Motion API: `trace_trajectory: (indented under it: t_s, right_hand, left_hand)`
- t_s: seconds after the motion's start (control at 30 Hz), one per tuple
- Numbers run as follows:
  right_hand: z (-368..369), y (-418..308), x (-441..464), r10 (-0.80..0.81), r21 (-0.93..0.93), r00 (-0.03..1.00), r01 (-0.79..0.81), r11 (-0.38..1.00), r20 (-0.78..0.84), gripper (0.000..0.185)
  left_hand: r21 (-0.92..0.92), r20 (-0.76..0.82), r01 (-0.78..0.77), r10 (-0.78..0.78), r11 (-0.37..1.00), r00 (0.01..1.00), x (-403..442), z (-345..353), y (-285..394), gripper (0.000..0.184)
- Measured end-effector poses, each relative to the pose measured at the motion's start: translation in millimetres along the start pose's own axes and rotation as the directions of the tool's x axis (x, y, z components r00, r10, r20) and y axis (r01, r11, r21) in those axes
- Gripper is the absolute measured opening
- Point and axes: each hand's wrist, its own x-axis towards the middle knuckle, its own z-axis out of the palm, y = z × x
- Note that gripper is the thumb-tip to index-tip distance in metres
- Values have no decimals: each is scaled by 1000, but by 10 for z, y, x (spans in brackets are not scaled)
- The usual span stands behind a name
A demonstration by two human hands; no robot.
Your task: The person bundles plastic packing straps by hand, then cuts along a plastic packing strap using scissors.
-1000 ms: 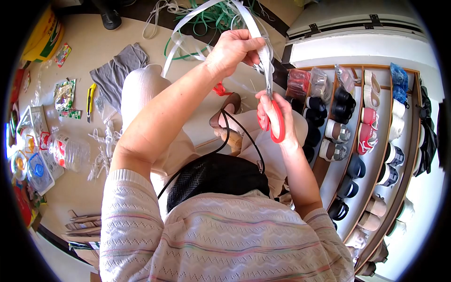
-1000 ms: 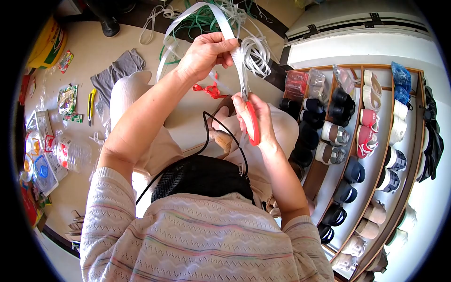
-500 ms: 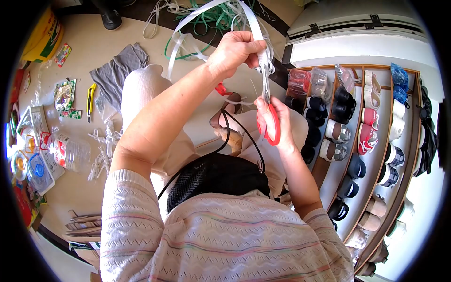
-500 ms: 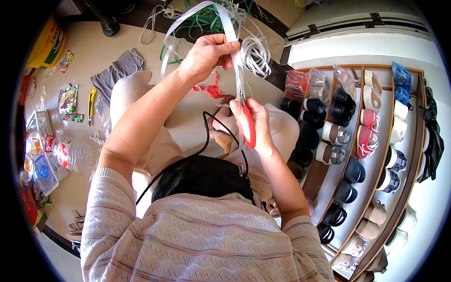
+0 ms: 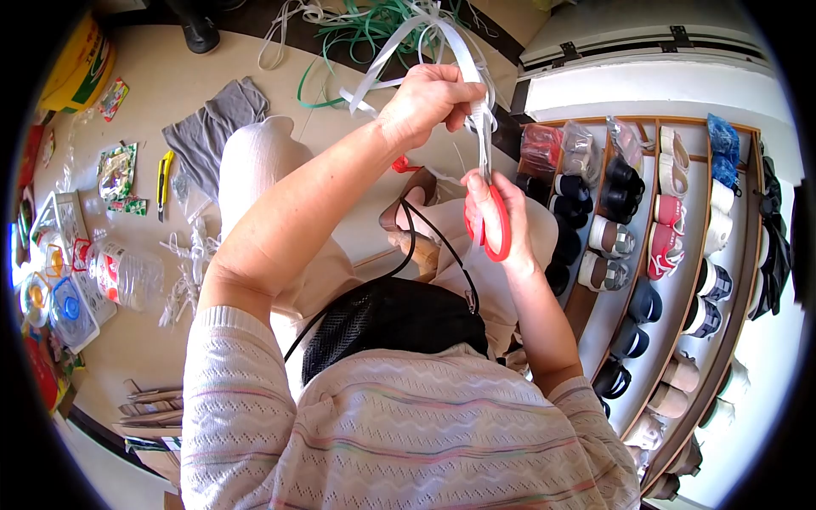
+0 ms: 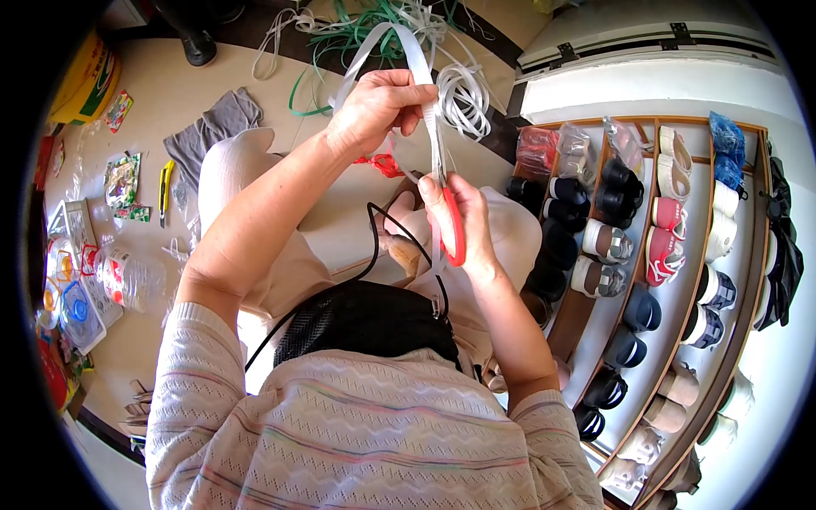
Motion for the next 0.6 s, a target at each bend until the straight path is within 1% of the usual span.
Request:
trace_trajectory:
  t_s: [0.07, 0.17, 0.27, 0.37, 0.47, 0.6]
  right_hand:
    - [-5, 23, -3, -7, -13, 1000, 7, 1000, -5, 27]
    - [9, 2, -25, -9, -12, 1000, 9, 1000, -16, 26]
    - [-10, 97, -39, -20, -32, 1000, 20, 999, 2, 26]
    - [-48, 109, -23, -11, -96, 1000, 12, 995, 7, 27]
    - [-62, 48, -5, 31, -85, 999, -31, 996, -7, 27]
    - [-35, 26, -4, 36, -58, 999, -36, 998, 8, 27]
  left_hand:
    - [-3, -4, 12, -12, 1000, 1000, 5, 2, -6, 12]
    - [-66, -13, 37, -38, 997, 999, 12, -15, 13, 12]
    - [-61, -12, 6, -7, 998, 1000, 55, -70, 43, 13]
    - [-29, -2, -1, 1, 1000, 1000, 56, -52, 7, 14]
    - [-24, -10, 6, -6, 1000, 1000, 43, -29, -17, 14]
    - [-11, -15, 10, -10, 1000, 1000, 28, -32, 6, 14]
